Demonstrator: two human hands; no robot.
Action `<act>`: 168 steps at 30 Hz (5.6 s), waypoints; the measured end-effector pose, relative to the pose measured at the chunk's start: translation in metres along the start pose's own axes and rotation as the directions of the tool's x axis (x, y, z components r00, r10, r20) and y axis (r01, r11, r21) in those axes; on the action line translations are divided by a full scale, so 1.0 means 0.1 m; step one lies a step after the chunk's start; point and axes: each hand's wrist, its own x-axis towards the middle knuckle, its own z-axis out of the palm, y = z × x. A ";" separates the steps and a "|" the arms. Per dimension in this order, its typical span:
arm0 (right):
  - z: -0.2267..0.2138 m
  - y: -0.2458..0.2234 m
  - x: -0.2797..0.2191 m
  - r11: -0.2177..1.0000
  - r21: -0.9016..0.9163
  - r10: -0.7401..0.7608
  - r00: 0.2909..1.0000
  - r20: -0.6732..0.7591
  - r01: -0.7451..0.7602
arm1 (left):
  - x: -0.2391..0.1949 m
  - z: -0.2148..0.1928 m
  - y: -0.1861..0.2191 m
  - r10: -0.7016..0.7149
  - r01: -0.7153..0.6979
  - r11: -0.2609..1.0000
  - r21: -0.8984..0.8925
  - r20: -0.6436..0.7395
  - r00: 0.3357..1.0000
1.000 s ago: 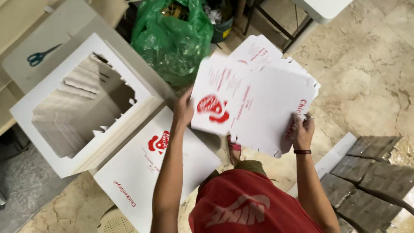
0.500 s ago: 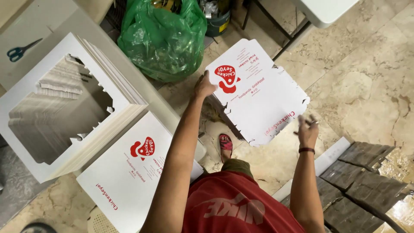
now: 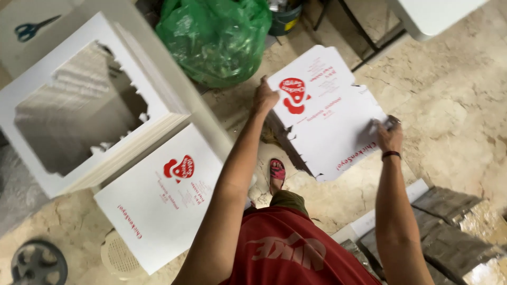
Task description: Removing the perforated excess strips from flat cardboard box templates and stacking them.
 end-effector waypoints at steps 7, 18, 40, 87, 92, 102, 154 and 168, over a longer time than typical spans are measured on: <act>0.05 -0.37 -0.71 0.830 -0.309 -0.558 0.702 -0.443 0.465 | -1.01 -0.30 -1.52 0.428 -0.483 0.874 -0.044 -0.398 0.811; 2.01 -1.51 -3.94 0.821 0.196 -0.570 0.742 0.352 0.537 | -2.48 -2.41 -5.60 0.156 0.213 0.891 0.400 -0.713 0.683; 2.81 -0.97 -4.39 0.891 -0.278 -0.304 0.927 0.221 0.359 | -2.26 -3.52 -6.20 0.086 0.033 0.958 0.285 -0.393 0.916; 2.72 -1.32 -4.32 0.800 -0.454 -0.241 0.903 0.357 0.393 | -0.86 -2.33 -4.30 0.477 -0.397 0.850 0.347 -0.188 0.858; 2.57 -1.48 -4.42 0.882 -0.263 -0.360 0.920 0.158 0.390 | -0.64 -1.96 -3.72 0.498 -0.507 0.862 -0.002 -0.185 0.847; 2.28 -2.13 -4.49 0.931 -0.206 0.341 0.517 0.785 -0.301 | -1.37 -2.41 -3.65 0.403 -0.365 0.891 0.270 -0.098 0.910; 2.21 -1.88 -3.81 0.964 -0.007 0.144 0.496 0.856 -0.267 | -2.75 -0.95 -3.13 -0.048 0.031 0.828 0.560 0.015 0.999; 3.13 -3.04 -3.27 0.986 0.101 -0.144 0.379 0.914 0.132 | -2.71 -1.10 -3.14 0.139 -0.156 0.670 0.726 0.084 0.987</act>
